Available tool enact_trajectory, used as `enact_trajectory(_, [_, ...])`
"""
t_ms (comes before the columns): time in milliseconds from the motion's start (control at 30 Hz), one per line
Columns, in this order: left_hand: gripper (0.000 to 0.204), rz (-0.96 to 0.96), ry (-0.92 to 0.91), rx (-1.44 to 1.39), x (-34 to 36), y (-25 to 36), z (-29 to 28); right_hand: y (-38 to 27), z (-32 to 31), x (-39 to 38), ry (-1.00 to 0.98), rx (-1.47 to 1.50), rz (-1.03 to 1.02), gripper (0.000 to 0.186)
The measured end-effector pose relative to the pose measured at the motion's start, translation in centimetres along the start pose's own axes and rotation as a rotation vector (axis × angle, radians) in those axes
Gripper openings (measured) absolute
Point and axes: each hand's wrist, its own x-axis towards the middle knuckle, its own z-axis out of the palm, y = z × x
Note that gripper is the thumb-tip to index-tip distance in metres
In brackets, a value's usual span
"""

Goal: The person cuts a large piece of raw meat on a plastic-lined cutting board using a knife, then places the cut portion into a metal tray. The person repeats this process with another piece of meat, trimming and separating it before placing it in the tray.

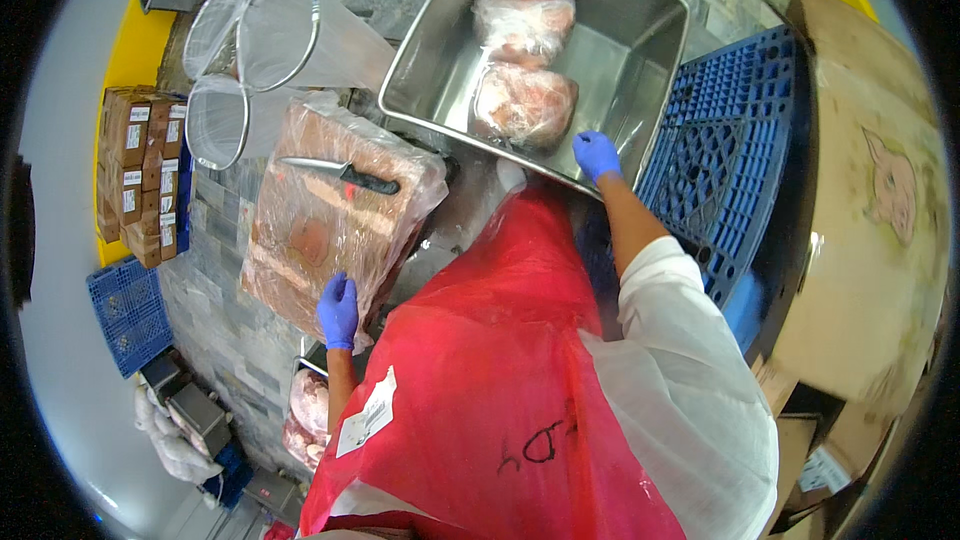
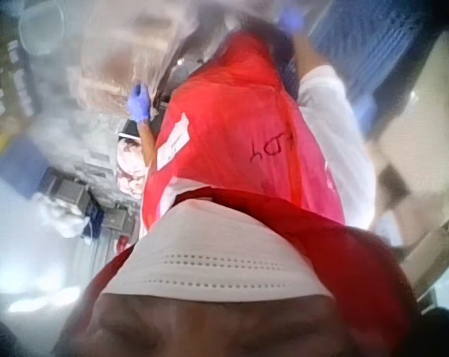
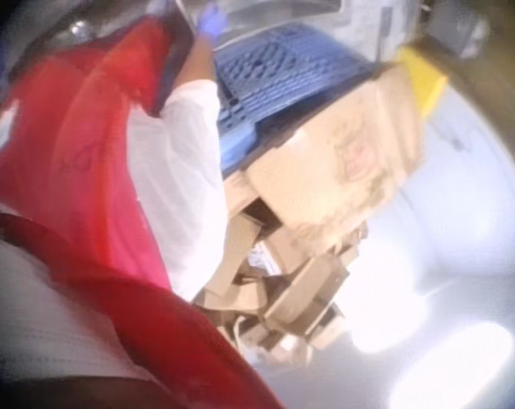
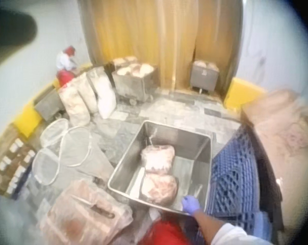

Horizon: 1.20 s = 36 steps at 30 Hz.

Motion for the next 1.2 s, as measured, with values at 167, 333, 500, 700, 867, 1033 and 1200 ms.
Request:
enact_trajectory(167, [0.036, 0.274, -0.136, 0.144, 6.4, 13.5, 5.2, 3.7, 0.8, 7.0, -0.295, 0.016, 0.195, 0.042])
enact_trajectory(333, [0.037, 0.477, -0.286, 0.197, 14.6, 23.1, 12.5, 6.7, 2.6, 10.5, -0.335, -0.082, 0.201, 0.044])
enact_trajectory(500, [0.041, 0.639, -0.38, 0.402, 23.7, 26.9, 20.7, 7.0, 3.6, 9.5, -0.359, 0.022, 0.318, 0.044])
enact_trajectory(700, [0.041, 0.347, -0.58, 0.493, 34.5, 23.2, 31.8, 8.2, 5.4, 7.4, -0.342, 0.05, 0.369, 0.044])
enact_trajectory(867, [0.044, 0.599, -0.782, 0.881, 40.8, 18.0, 39.8, 9.8, 6.7, 7.8, -0.288, 0.168, 0.461, 0.042])
enact_trajectory(1033, [0.061, -0.013, -0.731, 0.482, 40.8, 12.6, 45.5, 11.4, 8.4, 13.8, -0.257, 0.186, 0.457, 0.048])
enact_trajectory(1200, [0.078, -0.401, -0.532, 0.223, 39.9, 11.2, 48.0, 11.3, 11.5, 19.8, -0.134, 0.321, 0.516, 0.078])
